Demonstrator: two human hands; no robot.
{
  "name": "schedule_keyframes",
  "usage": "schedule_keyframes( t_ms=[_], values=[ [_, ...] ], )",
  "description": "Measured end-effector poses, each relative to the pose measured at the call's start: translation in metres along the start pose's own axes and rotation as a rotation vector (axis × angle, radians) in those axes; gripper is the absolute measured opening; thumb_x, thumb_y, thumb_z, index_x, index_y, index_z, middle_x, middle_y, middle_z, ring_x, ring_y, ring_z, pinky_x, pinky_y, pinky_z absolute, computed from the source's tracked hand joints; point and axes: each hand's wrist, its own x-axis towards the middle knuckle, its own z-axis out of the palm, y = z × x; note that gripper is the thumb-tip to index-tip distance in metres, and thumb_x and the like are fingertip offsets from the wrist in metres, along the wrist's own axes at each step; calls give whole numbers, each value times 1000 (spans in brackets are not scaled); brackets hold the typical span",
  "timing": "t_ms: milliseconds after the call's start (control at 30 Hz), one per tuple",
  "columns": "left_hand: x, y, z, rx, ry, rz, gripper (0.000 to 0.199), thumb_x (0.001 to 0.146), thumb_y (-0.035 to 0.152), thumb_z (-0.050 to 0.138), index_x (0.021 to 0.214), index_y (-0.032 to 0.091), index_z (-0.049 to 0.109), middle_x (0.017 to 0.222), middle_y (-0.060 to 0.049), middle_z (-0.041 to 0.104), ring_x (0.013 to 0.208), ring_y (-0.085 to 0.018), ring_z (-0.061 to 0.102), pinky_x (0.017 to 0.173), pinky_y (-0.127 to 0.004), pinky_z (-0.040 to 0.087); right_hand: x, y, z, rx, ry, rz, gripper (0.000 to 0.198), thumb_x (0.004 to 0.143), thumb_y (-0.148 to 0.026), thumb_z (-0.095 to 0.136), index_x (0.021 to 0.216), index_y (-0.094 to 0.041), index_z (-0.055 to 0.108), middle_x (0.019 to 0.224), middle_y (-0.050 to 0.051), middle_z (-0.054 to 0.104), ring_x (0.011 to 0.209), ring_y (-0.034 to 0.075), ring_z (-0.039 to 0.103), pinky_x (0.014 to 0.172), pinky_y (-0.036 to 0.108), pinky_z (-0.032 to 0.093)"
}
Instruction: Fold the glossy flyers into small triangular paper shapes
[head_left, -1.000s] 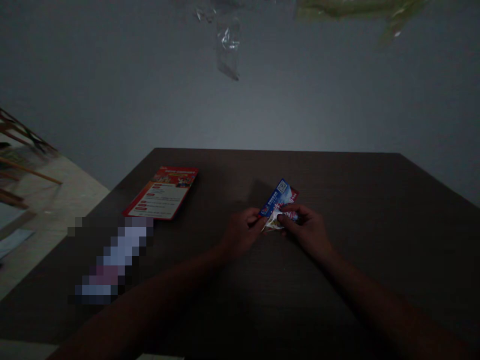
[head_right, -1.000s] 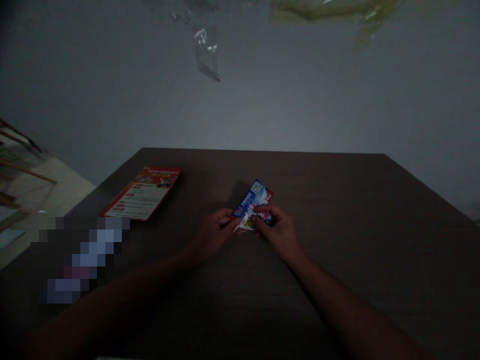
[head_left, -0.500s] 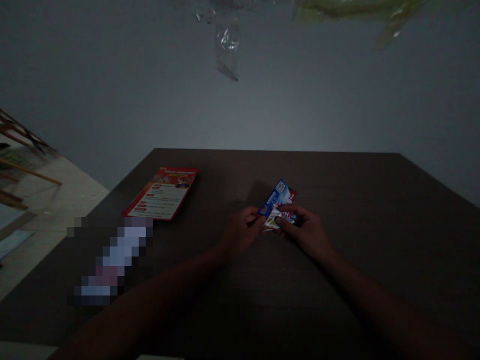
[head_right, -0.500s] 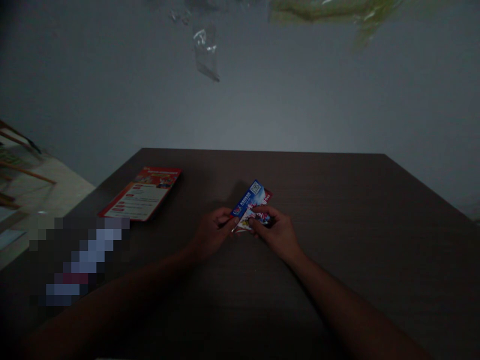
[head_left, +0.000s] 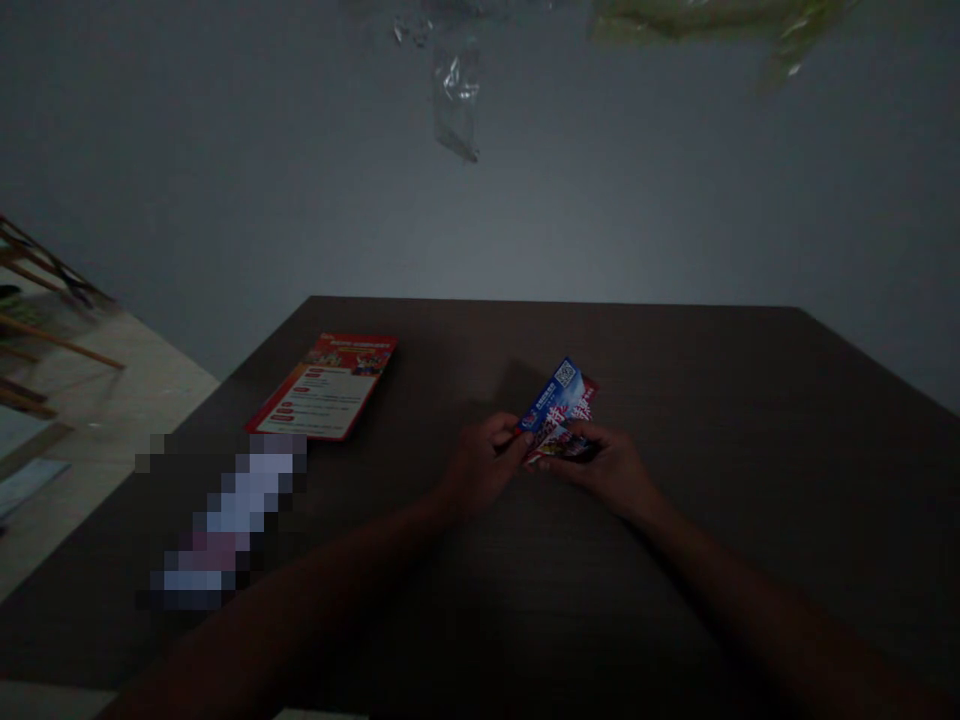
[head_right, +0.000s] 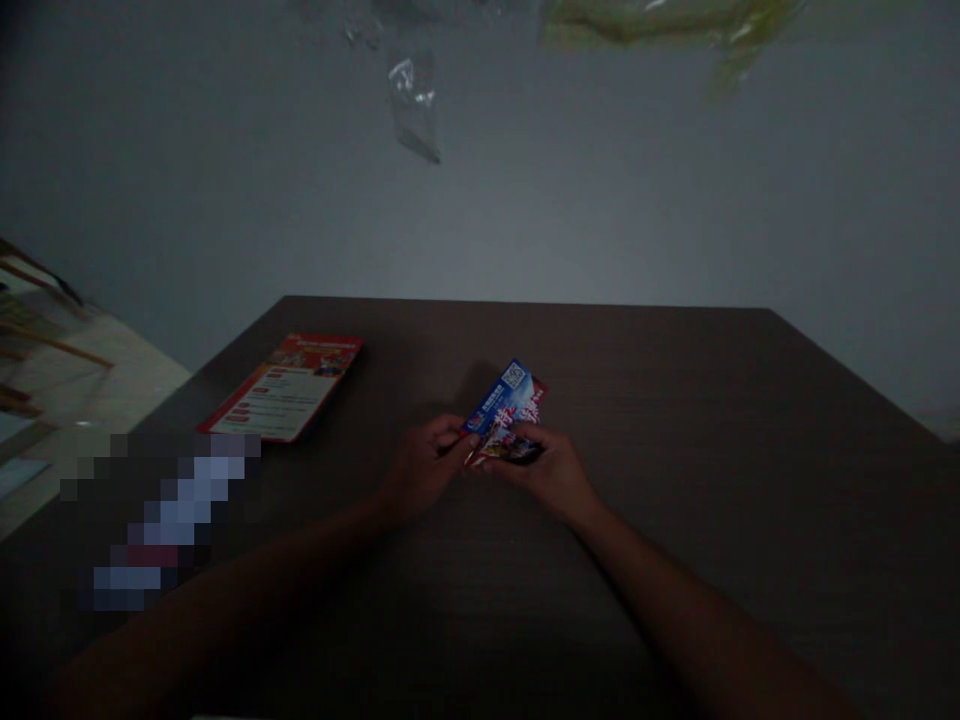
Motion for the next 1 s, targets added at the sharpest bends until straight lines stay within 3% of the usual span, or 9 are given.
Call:
schedule_keyframes(
  t_ms=[433, 700, 1000],
  values=[
    [2, -5, -1, -77, -15, 31, 26, 79, 37, 60, 84, 17, 44, 62, 1, 64, 52, -11, 60, 50, -20, 45, -2, 3, -1, 47, -15, -52, 20, 58, -32, 78, 67, -18, 66, 67, 0, 69, 60, 14, 62, 58, 26, 50],
    [-3, 0, -6, -127, -196, 137, 24, 84, 37, 54, 86, 13, 54, 71, -5, 65, 62, -13, 62, 56, -23, 47, -2, -1, -3, 36, -25, -63, 17, 58, -30, 77, 63, -19, 65, 61, -1, 67, 53, 13, 59, 51, 24, 47],
    [-2, 4, -5, -160, -164, 111, 28, 79, 38, 60, 87, 11, 55, 70, -3, 64, 57, -10, 59, 55, -21, 48, -1, 6, -4, 34, -64, -122, 18, 58, -30, 79, 66, -19, 67, 70, 2, 71, 64, 16, 64, 60, 26, 51]
  ],
)
